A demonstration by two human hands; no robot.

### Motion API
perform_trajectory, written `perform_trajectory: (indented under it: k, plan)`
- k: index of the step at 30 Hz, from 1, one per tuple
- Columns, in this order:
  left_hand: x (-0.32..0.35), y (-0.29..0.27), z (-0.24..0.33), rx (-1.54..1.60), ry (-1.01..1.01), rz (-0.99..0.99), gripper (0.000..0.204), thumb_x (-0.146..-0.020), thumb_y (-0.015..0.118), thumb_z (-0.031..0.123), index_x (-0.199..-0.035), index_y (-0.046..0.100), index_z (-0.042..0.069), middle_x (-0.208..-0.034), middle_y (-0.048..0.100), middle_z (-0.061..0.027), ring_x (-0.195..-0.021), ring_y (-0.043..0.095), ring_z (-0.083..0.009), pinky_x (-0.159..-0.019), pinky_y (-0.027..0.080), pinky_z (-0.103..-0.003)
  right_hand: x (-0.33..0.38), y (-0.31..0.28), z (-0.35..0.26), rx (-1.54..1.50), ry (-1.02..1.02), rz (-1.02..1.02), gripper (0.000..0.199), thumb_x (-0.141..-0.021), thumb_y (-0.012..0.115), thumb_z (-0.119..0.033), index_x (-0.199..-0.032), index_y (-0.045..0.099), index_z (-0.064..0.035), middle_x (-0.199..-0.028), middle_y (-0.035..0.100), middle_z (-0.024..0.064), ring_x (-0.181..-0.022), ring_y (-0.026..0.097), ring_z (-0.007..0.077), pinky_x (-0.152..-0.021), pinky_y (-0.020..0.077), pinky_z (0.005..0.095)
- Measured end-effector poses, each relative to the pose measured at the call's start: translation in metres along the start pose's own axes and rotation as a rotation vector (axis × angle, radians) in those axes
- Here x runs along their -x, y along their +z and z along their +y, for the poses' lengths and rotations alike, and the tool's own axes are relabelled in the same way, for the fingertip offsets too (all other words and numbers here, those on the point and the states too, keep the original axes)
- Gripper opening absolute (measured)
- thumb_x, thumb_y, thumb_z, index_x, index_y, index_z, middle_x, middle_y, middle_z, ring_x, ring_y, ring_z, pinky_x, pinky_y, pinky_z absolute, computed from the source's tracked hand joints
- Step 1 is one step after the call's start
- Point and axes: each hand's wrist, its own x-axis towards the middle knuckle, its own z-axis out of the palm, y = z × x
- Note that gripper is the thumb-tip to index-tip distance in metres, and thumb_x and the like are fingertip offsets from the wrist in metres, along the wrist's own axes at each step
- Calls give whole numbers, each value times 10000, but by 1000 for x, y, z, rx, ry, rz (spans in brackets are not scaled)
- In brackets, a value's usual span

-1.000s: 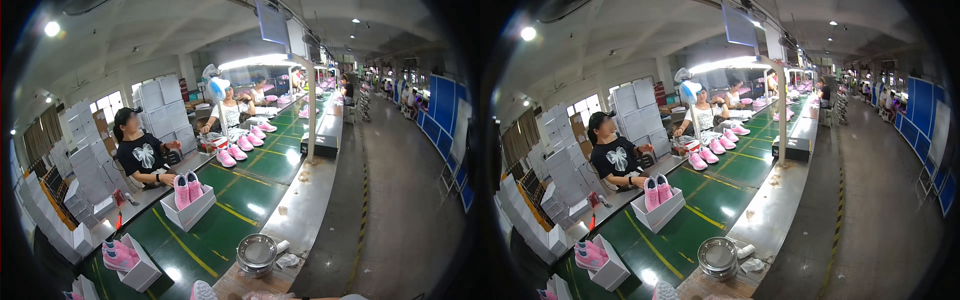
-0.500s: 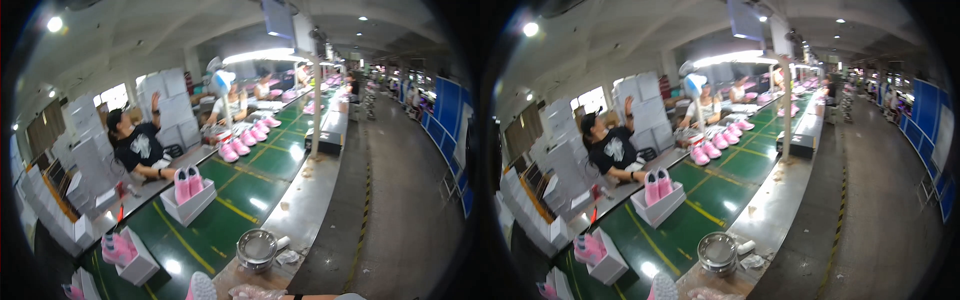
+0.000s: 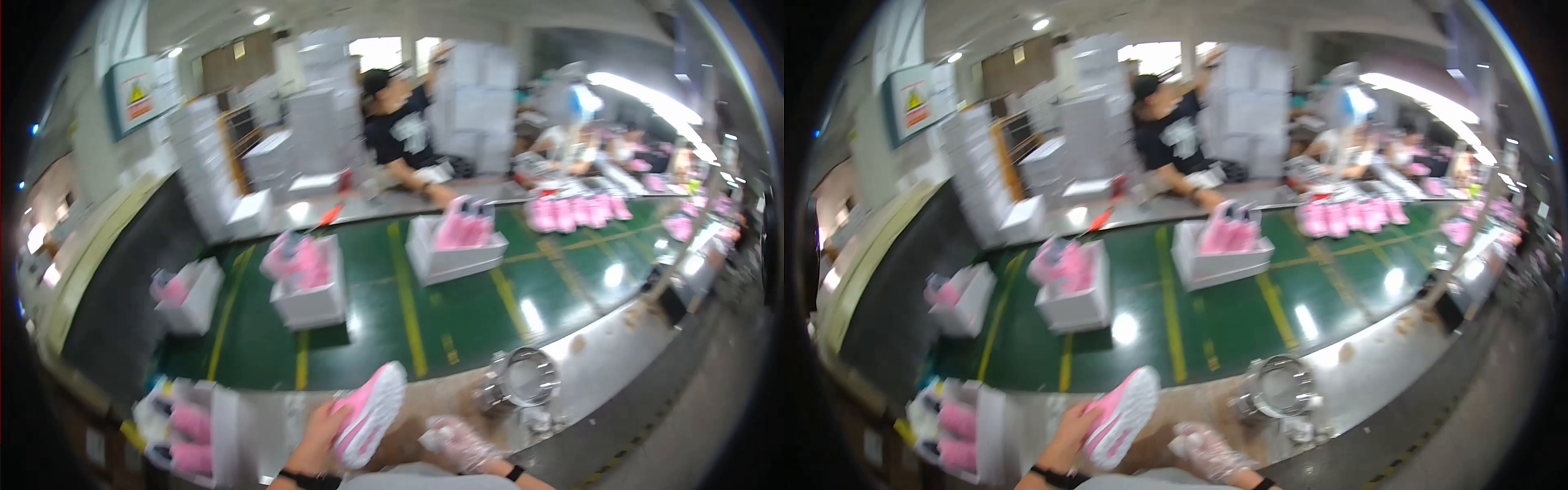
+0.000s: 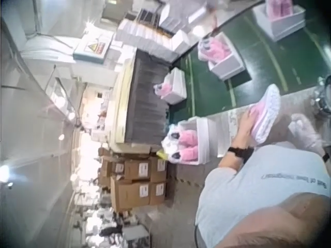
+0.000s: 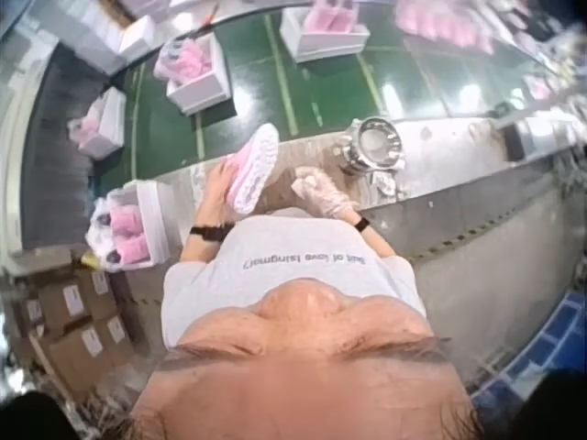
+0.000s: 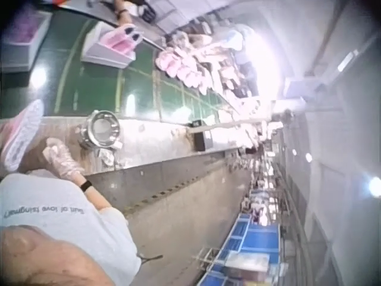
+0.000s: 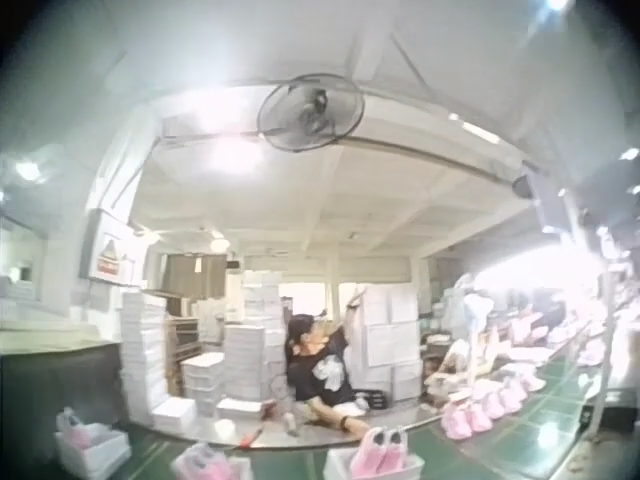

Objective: Inspect the soles of pink and white sneakers, apply a cleaning agent with a gloved hand, and place them into boxes on a factory assembly line.

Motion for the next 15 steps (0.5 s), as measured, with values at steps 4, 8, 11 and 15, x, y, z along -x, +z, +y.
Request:
perform_trajectory:
  k: [4,8,11,15]
  plan:
    - [32,-19,9,-56,34,3,385,-832,626,160,-1154,543,-33,-1007,625,-130,-913,620,-215,-826,508,-337,-6,16,-11,25,152,-121,395,-889,591,-342,-1183,539,-84,-1102,583,83,-1039,528,189,-903,438,335]
    - [52,12,33,124,-102,-20,280,-895,579,160,-1108,561,-20,-1007,624,-124,-883,617,-209,-754,529,-328,1,-3,-6,151,61,-129,478,-860,625,-402,-1205,532,-84,-1091,586,76,-1036,528,193,-894,442,346]
    - [57,27,50,103,-52,-85,289,-890,581,152,-1117,559,-25,-1008,627,-123,-882,611,-204,-760,520,-327,23,-7,-18,172,28,-44,502,-854,627,-426,-1217,526,-95,-1118,574,77,-1049,520,191,-891,444,350]
    - [63,41,76,79,24,-126,305,-882,585,141,-1131,555,-33,-1009,631,-122,-881,600,-196,-770,508,-326,31,-5,-7,100,141,10,498,-876,616,-405,-1237,495,-85,-1141,547,68,-1066,496,173,-910,427,329]
